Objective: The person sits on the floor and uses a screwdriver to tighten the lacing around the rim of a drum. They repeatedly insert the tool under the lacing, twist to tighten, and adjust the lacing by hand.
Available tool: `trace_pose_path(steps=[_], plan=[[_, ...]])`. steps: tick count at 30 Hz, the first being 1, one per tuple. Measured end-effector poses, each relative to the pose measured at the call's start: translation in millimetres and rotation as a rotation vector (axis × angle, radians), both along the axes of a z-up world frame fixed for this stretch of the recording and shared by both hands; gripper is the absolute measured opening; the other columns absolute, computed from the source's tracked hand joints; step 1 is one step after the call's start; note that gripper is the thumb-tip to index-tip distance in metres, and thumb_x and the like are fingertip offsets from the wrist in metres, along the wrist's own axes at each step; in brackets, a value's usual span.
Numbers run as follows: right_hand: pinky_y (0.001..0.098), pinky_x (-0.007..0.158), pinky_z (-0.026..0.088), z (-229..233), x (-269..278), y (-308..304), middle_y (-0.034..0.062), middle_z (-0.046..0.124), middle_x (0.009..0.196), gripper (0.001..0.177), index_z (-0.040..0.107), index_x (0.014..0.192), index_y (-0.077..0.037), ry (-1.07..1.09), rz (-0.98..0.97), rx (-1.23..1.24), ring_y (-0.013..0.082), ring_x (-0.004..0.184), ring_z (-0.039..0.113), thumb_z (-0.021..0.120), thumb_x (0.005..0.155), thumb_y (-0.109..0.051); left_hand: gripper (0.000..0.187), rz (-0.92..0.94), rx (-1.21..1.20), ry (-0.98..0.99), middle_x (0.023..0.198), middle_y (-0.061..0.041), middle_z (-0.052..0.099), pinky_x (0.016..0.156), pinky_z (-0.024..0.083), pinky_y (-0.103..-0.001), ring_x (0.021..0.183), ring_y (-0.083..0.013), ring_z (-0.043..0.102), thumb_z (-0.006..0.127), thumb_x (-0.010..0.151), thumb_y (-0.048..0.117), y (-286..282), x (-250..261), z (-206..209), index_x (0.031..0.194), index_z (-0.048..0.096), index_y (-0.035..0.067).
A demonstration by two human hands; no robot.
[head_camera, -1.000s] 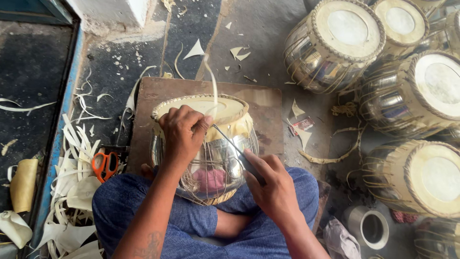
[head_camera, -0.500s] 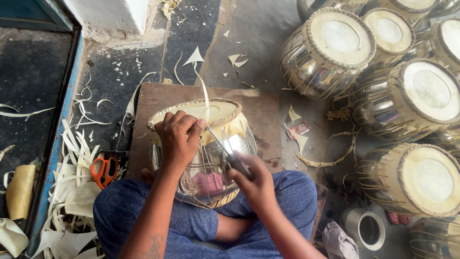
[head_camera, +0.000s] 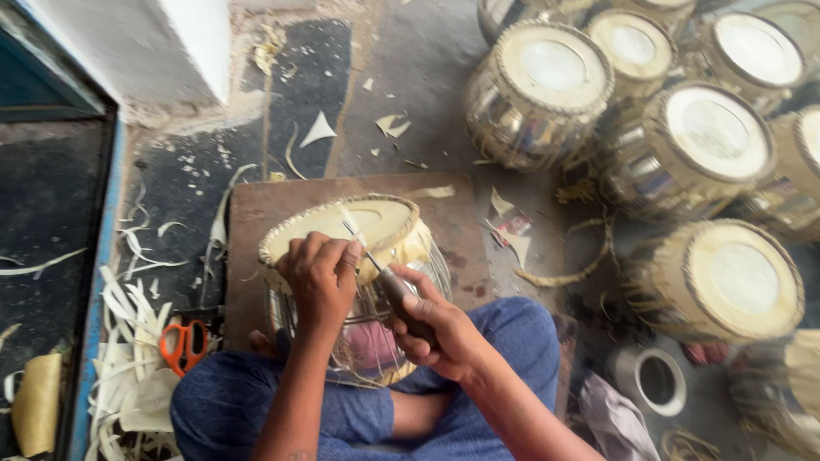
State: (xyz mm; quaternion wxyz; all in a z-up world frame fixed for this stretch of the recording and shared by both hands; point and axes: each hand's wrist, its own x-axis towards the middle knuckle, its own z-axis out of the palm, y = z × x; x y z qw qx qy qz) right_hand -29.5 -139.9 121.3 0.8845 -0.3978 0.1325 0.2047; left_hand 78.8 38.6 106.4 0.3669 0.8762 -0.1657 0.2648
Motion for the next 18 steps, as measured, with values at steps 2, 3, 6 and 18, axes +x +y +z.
trace_pose_path(steps=[2,3,6,18], plan=[[0.0251,0.048,0.036,-5.6,-8.5,1.2,0.0132,0.053,0.092,0.07,0.037,0.164,-0.022,-0.071,-0.01,0.014,0.0134,0.056,0.045,0.067,0.101,-0.021,0.023,-0.007,0.003,-0.019,0.089,-0.002,0.062,0.091,0.036,-0.046,0.092,-0.0264,0.057,0.069,0.098,0.034,-2.4,-5.4,-2.3,0.088,0.074,0.014],[0.0299,0.049,0.04,-6.4,-18.3,6.2,0.015,0.054,0.094,0.07,0.037,0.162,-0.022,-0.269,0.01,-0.583,0.019,0.059,0.051,0.067,0.099,-0.022,0.023,-0.016,0.001,-0.032,0.09,-0.002,0.061,0.092,0.036,-0.046,0.092,-0.0265,0.057,0.069,0.097,0.034,-4.0,-7.2,-3.1,0.088,0.074,0.014],[0.0388,0.059,0.051,-7.8,-46.6,24.1,0.0176,0.059,0.1,0.067,0.038,0.157,-0.021,-0.755,-0.058,-1.631,0.0301,0.072,0.064,0.067,0.097,-0.02,0.022,-0.015,-0.004,-0.038,0.089,-0.002,0.061,0.091,0.036,-0.046,0.092,-0.0269,0.057,0.07,0.096,0.034,-5.6,-9.1,-1.2,0.088,0.073,0.013],[0.0394,0.066,0.056,-65.4,-81.0,22.7,0.0144,0.063,0.102,0.053,0.056,0.142,-0.015,-0.901,-0.438,-1.356,0.0324,0.08,0.069,0.072,0.092,-0.005,0.017,-0.048,0.046,-0.104,0.085,-0.001,0.058,0.086,0.037,-0.046,0.088,-0.0264,0.056,0.069,0.095,0.029,-14.6,-77.9,24.2,0.088,0.072,0.014]])
